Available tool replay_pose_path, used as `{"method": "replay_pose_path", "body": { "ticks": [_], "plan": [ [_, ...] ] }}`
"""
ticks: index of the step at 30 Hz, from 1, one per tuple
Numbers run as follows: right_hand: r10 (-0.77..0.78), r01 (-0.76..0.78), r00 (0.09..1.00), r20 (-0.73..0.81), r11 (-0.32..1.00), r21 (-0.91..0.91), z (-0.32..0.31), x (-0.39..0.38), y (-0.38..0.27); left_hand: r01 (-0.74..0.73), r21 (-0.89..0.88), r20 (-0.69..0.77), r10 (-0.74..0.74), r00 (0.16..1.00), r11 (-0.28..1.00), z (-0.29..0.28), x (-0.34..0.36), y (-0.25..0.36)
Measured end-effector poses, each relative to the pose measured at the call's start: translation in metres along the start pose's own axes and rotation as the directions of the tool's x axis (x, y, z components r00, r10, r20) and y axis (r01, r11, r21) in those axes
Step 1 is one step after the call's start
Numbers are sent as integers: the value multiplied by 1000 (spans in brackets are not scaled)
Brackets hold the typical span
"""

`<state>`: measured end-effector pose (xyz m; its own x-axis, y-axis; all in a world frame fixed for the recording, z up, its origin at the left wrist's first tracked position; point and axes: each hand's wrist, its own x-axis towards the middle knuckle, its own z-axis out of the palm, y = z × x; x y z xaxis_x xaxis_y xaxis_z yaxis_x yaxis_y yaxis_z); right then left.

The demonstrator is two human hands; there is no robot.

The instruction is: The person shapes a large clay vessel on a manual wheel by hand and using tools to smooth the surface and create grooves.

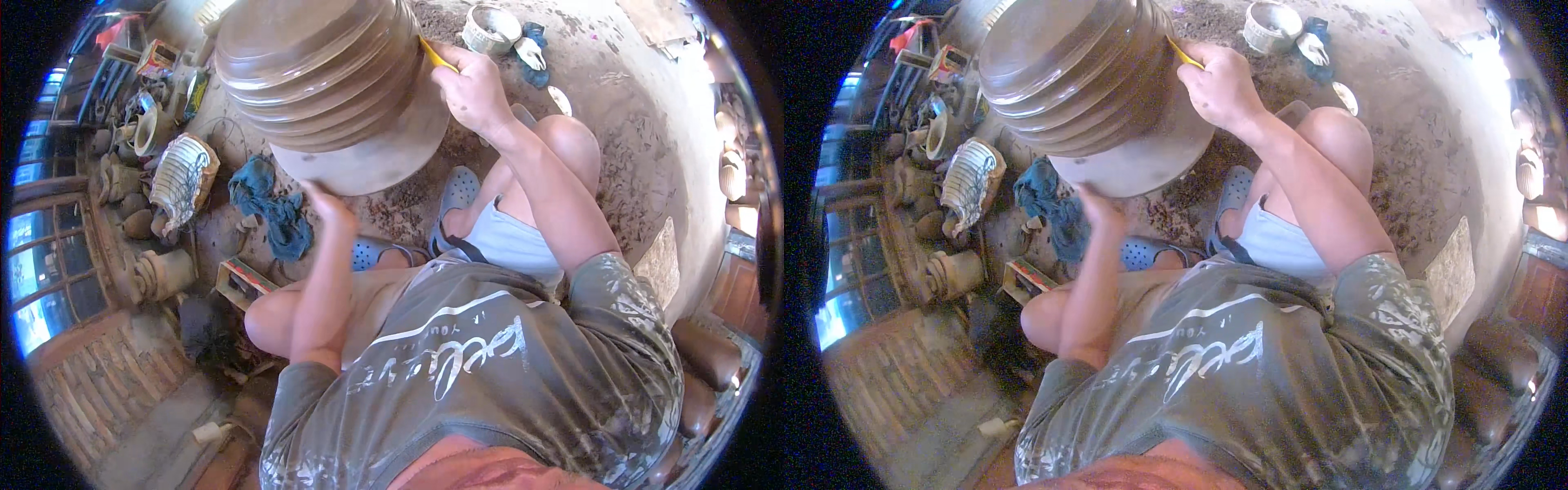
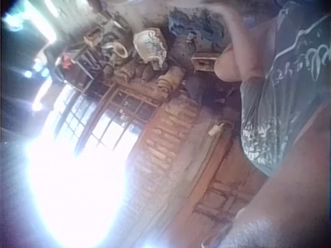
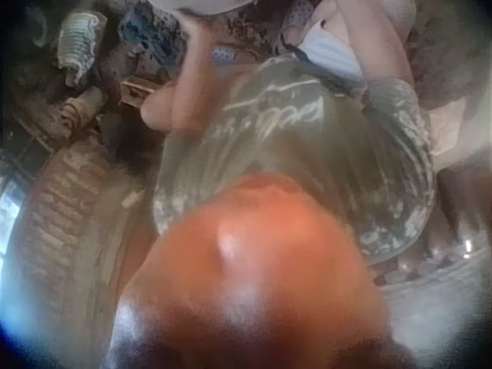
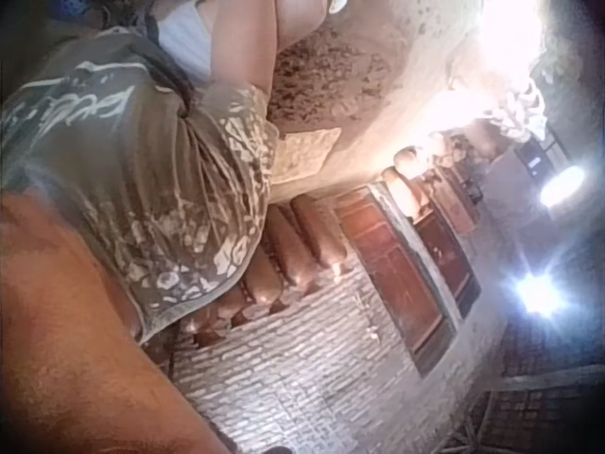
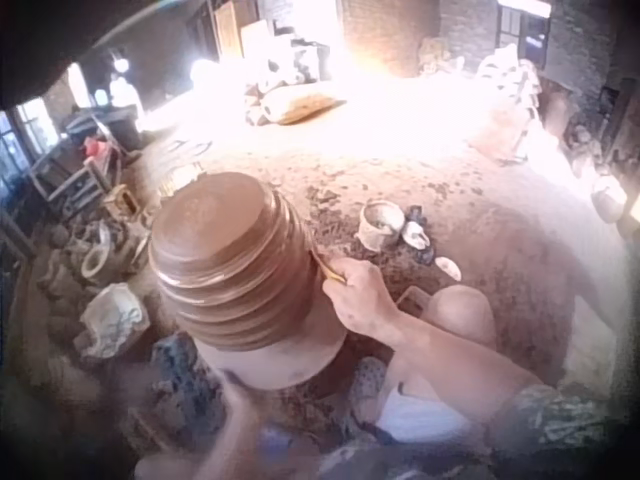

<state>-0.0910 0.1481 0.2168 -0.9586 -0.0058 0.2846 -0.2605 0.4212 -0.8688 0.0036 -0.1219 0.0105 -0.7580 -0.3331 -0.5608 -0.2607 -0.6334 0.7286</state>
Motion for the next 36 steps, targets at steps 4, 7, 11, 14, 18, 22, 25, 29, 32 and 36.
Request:
{"method": "replay_pose_path", "body": {
  "ticks": [4, 7, 11, 14, 18, 22, 25, 29, 32, 36],
  "plan": [
    [-39, 39, 999, 3, 999, 30, 6, -6, 3, -24, 78, -79, 30, 996, 997, -11, 29, 11],
    [-3, 3, 1000, 16, 1000, 5, 5, -7, -1, 120, 78, -41, -118, 992, 990, 13, -33, -55],
    [17, -16, 999, 35, 1000, -25, -2, -5, 6, 354, 209, 116, -383, 916, 912, 23, -68, -78],
    [-3, 4, 1000, 14, 1000, -21, -1, -8, 12, 117, -79, 72, -112, 991, 990, 2, -6, -39],
    [8, -8, 1000, 14, 1000, -1, 0, -13, 5, 42, -30, -105, -45, 993, 999, 24, 3, 43],
    [4, -4, 1000, 17, 1000, -10, -1, -10, 10, 125, 129, -55, -119, 991, 984, 27, -49, -67],
    [53, -51, 998, 38, 998, -35, -1, -9, 13, 383, 392, 231, -492, 839, 837, 24, -78, -96],
    [-9, 9, 1000, 27, 1000, -25, -1, -9, 13, 155, -36, -87, -158, 984, 987, 26, -36, -32],
    [-40, 40, 999, 9, 999, -35, 1, -15, 1, 38, -37, -149, -43, 988, 999, 6, 13, 59],
    [-104, 103, 995, -1, 992, -66, 1, -17, -4, -155, 108, -67, 163, 984, 982, -1, 17, -37]
  ]
}}
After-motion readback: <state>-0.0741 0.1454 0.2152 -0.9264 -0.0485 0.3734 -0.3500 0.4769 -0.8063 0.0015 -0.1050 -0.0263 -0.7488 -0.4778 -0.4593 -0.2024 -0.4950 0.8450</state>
